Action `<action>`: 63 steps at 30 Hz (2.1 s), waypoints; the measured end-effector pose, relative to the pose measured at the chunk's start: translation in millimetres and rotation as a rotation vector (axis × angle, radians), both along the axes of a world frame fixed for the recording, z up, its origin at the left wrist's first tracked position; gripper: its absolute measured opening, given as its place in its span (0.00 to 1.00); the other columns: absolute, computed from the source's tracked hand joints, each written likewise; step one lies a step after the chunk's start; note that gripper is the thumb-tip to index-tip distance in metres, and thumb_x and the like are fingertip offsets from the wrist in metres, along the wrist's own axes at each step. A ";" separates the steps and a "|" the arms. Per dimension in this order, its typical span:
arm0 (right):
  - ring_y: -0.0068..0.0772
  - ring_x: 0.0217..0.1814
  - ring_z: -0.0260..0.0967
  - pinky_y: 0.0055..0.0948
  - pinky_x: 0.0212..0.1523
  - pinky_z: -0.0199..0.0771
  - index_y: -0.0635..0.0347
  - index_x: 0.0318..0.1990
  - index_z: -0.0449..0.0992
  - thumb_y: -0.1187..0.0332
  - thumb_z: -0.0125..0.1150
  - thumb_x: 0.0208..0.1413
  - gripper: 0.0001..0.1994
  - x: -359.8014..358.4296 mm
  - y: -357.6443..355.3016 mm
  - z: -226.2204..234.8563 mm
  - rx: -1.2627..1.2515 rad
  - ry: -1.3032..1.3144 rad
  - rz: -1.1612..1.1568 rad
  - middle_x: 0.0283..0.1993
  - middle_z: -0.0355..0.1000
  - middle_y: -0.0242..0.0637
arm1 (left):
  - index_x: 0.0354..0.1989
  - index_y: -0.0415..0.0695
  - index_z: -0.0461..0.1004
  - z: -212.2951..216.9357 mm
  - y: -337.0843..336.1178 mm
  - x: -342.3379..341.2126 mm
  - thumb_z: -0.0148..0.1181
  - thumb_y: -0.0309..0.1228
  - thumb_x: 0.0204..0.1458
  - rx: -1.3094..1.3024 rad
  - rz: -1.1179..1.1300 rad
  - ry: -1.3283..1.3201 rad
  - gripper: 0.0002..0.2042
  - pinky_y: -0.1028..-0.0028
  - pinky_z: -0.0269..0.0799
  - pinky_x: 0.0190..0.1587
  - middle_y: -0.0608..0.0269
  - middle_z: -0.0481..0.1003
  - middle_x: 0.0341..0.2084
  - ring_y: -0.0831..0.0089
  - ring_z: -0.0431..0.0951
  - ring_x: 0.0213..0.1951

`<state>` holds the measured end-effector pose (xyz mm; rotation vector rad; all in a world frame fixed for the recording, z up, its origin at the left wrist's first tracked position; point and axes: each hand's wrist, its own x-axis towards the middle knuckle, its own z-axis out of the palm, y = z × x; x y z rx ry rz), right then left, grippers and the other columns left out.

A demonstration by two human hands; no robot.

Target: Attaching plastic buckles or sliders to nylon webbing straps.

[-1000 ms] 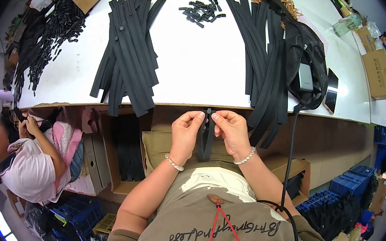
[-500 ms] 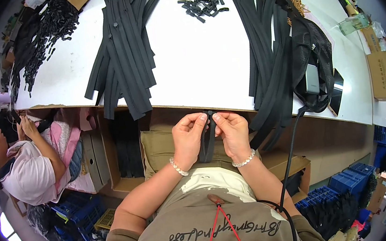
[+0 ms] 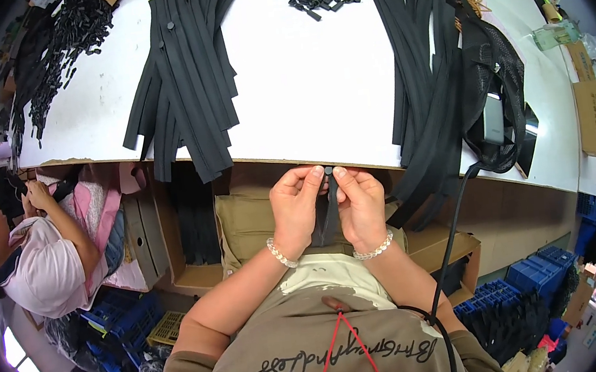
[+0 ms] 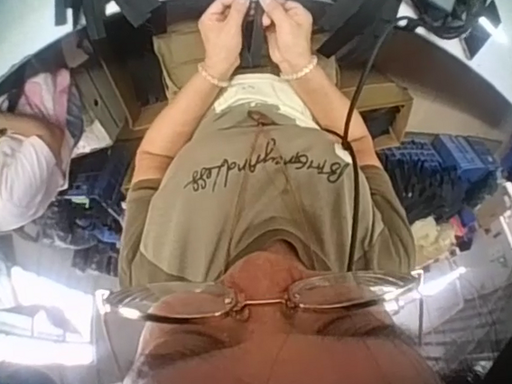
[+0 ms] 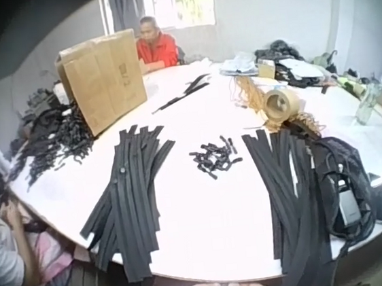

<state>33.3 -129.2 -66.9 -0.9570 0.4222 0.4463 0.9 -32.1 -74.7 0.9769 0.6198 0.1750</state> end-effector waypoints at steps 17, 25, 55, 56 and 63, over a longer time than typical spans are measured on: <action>0.19 0.31 0.67 0.16 0.30 0.68 0.68 0.33 0.75 0.83 0.60 0.49 0.04 -15.0 -26.8 38.3 -0.174 -0.741 0.179 0.34 0.72 0.36 | 0.34 0.37 0.75 37.8 7.5 -35.9 0.59 0.20 0.50 0.349 -0.108 -0.380 0.04 0.81 0.68 0.38 0.63 0.75 0.32 0.80 0.72 0.34; 0.25 0.36 0.69 0.19 0.34 0.71 0.67 0.33 0.75 0.83 0.61 0.47 0.06 -21.7 -30.0 42.2 -0.184 -0.841 0.160 0.35 0.73 0.38 | 0.33 0.38 0.75 43.8 8.3 -41.1 0.60 0.18 0.49 0.449 -0.124 -0.456 0.04 0.80 0.69 0.35 0.61 0.76 0.31 0.77 0.72 0.33; 0.13 0.23 0.64 0.14 0.23 0.64 0.67 0.31 0.75 0.76 0.61 0.51 0.03 -18.6 -36.2 60.8 -0.375 -0.635 0.465 0.25 0.71 0.29 | 0.37 0.37 0.74 49.4 5.7 -41.9 0.57 0.22 0.53 0.096 -0.178 -0.247 0.05 0.85 0.65 0.28 0.69 0.74 0.29 0.86 0.68 0.27; 0.14 0.23 0.63 0.15 0.23 0.64 0.67 0.31 0.75 0.76 0.61 0.51 0.03 -19.0 -38.1 61.7 -0.453 -0.717 0.507 0.24 0.71 0.30 | 0.38 0.37 0.74 53.6 8.8 -41.0 0.57 0.22 0.53 0.160 -0.242 -0.268 0.06 0.85 0.66 0.29 0.68 0.74 0.29 0.86 0.69 0.27; 0.19 0.22 0.63 0.19 0.22 0.62 0.66 0.25 0.71 0.77 0.61 0.48 0.05 -24.5 -40.7 61.6 -0.455 -0.923 0.500 0.24 0.70 0.34 | 0.39 0.37 0.76 58.7 10.6 -47.9 0.56 0.24 0.54 0.102 -0.360 -0.275 0.07 0.83 0.69 0.32 0.66 0.73 0.30 0.82 0.71 0.29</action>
